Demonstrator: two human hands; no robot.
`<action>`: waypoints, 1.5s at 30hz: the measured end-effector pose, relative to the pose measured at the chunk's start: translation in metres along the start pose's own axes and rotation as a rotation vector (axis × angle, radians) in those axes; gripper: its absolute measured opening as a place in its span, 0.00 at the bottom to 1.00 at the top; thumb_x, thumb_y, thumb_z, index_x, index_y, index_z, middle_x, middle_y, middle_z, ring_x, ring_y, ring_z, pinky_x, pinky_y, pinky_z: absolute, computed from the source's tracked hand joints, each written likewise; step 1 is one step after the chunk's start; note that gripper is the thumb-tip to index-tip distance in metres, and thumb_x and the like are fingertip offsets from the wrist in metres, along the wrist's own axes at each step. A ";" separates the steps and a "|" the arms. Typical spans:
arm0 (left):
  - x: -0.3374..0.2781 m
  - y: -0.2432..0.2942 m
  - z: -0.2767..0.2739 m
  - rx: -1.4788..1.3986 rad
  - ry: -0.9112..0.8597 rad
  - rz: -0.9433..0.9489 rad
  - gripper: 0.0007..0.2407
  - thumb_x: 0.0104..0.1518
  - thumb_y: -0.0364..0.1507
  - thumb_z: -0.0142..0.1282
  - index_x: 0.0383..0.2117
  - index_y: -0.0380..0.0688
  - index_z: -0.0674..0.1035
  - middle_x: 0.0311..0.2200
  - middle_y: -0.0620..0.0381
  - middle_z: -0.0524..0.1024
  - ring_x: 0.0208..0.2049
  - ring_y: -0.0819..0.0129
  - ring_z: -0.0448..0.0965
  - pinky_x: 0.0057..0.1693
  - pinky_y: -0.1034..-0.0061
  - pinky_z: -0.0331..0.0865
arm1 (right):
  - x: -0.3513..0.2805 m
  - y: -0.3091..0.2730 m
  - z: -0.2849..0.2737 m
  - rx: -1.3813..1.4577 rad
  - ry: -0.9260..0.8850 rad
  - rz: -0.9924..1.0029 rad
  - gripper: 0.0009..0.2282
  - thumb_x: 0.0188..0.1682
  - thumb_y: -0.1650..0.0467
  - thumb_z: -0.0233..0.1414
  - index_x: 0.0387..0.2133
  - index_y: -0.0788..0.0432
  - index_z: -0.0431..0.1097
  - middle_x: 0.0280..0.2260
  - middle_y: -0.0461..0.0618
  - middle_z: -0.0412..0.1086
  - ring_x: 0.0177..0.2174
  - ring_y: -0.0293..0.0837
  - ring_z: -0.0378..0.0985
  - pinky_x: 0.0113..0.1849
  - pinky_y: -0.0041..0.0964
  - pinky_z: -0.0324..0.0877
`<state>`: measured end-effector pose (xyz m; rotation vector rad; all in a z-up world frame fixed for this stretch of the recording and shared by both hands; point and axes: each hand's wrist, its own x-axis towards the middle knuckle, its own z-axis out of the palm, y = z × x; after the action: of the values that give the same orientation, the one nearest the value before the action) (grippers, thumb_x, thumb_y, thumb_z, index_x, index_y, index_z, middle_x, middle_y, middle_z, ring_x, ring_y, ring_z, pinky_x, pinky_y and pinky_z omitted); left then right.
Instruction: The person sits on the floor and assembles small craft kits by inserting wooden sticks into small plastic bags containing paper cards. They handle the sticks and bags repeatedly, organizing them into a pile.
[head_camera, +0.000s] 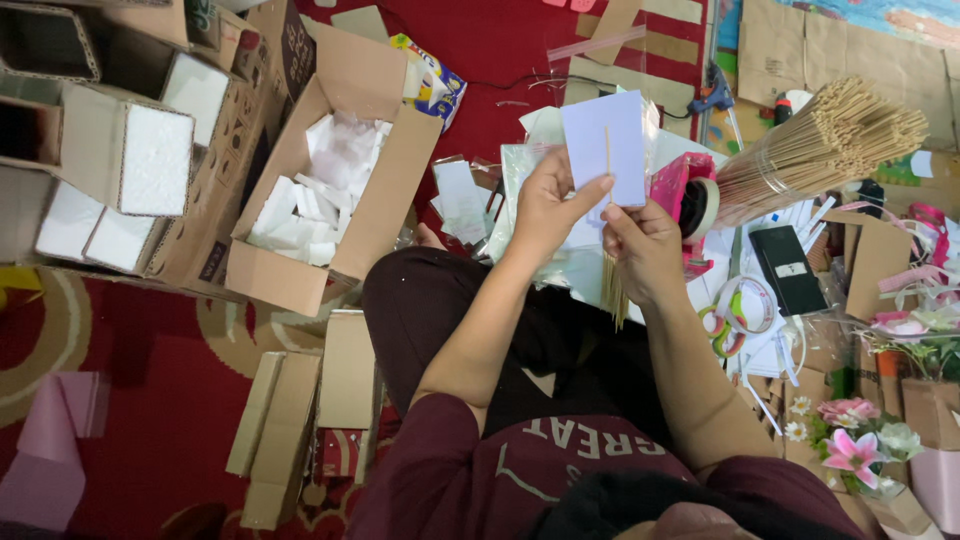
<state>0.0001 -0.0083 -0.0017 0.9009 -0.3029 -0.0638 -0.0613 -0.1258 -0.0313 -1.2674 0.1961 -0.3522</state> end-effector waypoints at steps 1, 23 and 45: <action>0.000 0.000 -0.002 0.035 -0.046 -0.038 0.09 0.46 0.25 0.64 0.31 0.44 0.76 0.24 0.64 0.76 0.27 0.84 0.74 0.32 0.85 0.74 | 0.001 0.000 -0.001 0.000 0.008 -0.006 0.01 0.48 0.76 0.52 0.29 0.60 0.66 0.23 0.49 0.66 0.16 0.32 0.61 0.18 0.19 0.57; -0.008 0.004 0.003 0.260 -0.075 -0.172 0.06 0.44 0.28 0.63 0.15 0.47 0.77 0.11 0.65 0.69 0.18 0.87 0.64 0.23 0.93 0.57 | -0.006 -0.006 -0.003 0.026 0.072 0.021 0.02 0.46 0.76 0.53 0.28 0.64 0.67 0.22 0.52 0.67 0.16 0.35 0.68 0.18 0.23 0.68; -0.023 -0.052 0.028 0.142 -0.237 -0.438 0.06 0.42 0.26 0.66 0.23 0.40 0.80 0.19 0.60 0.75 0.23 0.79 0.72 0.31 0.86 0.68 | -0.023 -0.023 -0.126 -0.633 0.446 0.027 0.05 0.46 0.68 0.57 0.28 0.57 0.72 0.22 0.46 0.67 0.22 0.34 0.67 0.23 0.23 0.63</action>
<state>-0.0265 -0.0576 -0.0310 1.0911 -0.3283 -0.5628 -0.1290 -0.2363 -0.0474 -1.7924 0.7489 -0.5745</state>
